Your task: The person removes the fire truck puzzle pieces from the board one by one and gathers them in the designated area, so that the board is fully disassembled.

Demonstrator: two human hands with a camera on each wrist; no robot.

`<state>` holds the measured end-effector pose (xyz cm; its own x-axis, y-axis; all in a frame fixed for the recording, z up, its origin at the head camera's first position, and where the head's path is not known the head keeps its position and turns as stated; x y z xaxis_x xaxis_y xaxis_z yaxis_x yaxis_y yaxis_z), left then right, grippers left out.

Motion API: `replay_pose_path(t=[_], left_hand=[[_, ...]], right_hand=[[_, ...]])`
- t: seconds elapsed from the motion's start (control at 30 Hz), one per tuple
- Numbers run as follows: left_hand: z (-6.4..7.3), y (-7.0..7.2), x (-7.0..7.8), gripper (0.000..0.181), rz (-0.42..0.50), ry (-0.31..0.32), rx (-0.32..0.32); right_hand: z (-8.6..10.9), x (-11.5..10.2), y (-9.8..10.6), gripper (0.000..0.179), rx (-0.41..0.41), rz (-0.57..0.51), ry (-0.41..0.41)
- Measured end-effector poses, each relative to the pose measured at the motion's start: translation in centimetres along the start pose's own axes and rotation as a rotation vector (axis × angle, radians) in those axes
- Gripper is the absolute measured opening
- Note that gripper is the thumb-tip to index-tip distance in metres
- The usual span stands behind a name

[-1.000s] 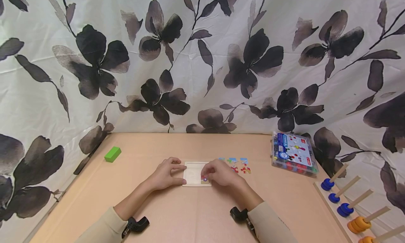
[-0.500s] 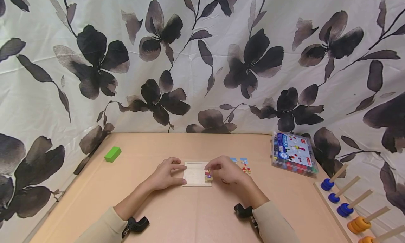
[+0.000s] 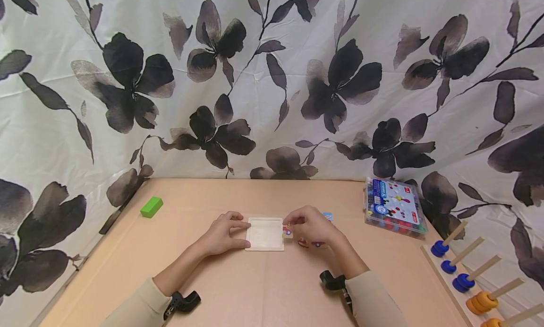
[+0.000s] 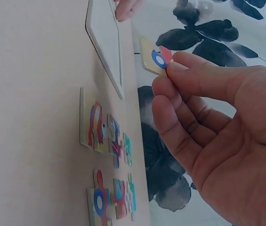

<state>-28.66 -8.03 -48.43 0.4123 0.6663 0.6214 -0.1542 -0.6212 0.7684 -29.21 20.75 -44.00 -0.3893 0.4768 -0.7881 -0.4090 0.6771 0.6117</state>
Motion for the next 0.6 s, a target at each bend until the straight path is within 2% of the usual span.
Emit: replay_pose_path(t=[0.3, 0.6], left_hand=[[-0.1, -0.1, -0.2, 0.055, -0.004, -0.005, 0.001], [-0.1, -0.2, -0.3, 0.056, 0.003, 0.0, 0.0]], right_hand=[[0.4, 0.1, 0.7, 0.018, 0.008, -0.019, 0.024], [1.1, 0.7, 2.0, 0.018, 0.029, 0.01, 0.003]])
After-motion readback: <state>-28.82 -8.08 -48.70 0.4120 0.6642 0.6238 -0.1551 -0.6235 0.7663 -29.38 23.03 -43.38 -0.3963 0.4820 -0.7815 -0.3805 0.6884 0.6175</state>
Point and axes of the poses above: each hand's wrist, its own z-axis away from the middle knuckle, its own y-axis out of the back of the hand, x = y × z, the point moved 4 cm from there along -z, towards the middle knuckle, and after that the axes turned 1 degree about -y, right-handed, at the moved point
